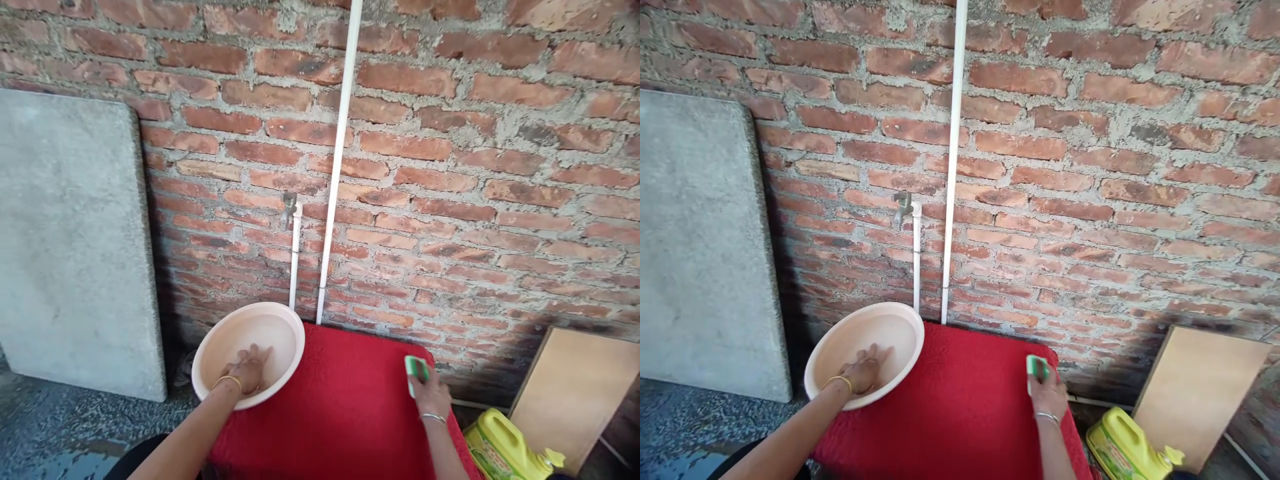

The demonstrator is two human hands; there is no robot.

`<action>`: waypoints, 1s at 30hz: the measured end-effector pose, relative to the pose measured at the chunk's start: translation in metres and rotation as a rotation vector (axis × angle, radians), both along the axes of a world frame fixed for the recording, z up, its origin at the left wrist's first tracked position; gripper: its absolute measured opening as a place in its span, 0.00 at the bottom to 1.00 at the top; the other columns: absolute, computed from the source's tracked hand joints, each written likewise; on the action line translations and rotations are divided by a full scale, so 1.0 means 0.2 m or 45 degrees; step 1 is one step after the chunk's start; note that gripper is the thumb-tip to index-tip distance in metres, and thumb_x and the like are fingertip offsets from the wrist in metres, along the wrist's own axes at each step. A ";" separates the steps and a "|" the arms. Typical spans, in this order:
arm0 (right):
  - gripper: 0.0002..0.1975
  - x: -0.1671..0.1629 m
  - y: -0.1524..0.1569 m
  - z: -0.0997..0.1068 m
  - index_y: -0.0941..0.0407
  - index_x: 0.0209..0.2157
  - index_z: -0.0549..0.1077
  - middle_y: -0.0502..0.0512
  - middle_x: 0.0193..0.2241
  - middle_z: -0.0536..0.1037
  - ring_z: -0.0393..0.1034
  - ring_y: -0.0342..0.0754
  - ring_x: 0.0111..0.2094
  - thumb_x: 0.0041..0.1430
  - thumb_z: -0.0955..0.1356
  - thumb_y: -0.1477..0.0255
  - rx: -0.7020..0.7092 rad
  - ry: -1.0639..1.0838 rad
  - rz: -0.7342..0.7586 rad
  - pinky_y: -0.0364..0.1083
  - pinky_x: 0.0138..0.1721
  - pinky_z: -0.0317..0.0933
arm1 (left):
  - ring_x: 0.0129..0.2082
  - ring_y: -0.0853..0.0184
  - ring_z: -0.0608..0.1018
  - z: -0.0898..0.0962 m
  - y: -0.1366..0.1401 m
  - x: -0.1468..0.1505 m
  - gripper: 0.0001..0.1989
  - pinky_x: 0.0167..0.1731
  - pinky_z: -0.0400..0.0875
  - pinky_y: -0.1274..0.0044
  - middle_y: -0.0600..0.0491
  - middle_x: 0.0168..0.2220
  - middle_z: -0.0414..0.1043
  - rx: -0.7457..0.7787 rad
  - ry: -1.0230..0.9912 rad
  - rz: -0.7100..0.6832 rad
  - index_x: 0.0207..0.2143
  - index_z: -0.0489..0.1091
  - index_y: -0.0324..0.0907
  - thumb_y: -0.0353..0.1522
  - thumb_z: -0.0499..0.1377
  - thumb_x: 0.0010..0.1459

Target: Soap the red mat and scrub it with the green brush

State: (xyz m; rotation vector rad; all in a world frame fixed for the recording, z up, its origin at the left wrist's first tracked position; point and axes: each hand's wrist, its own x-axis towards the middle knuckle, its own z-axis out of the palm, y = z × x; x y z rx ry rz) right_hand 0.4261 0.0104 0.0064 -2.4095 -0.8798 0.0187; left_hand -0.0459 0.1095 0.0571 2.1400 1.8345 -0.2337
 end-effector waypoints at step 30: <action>0.28 -0.04 0.18 0.06 0.57 0.58 0.73 0.65 0.36 0.76 0.72 0.63 0.38 0.56 0.65 0.65 0.031 -0.058 0.094 0.59 0.42 0.63 | 0.69 0.36 0.52 -0.05 0.04 -0.02 0.45 0.51 0.65 0.45 0.36 0.74 0.38 -0.159 0.136 -0.047 0.73 0.41 0.54 0.40 0.59 0.57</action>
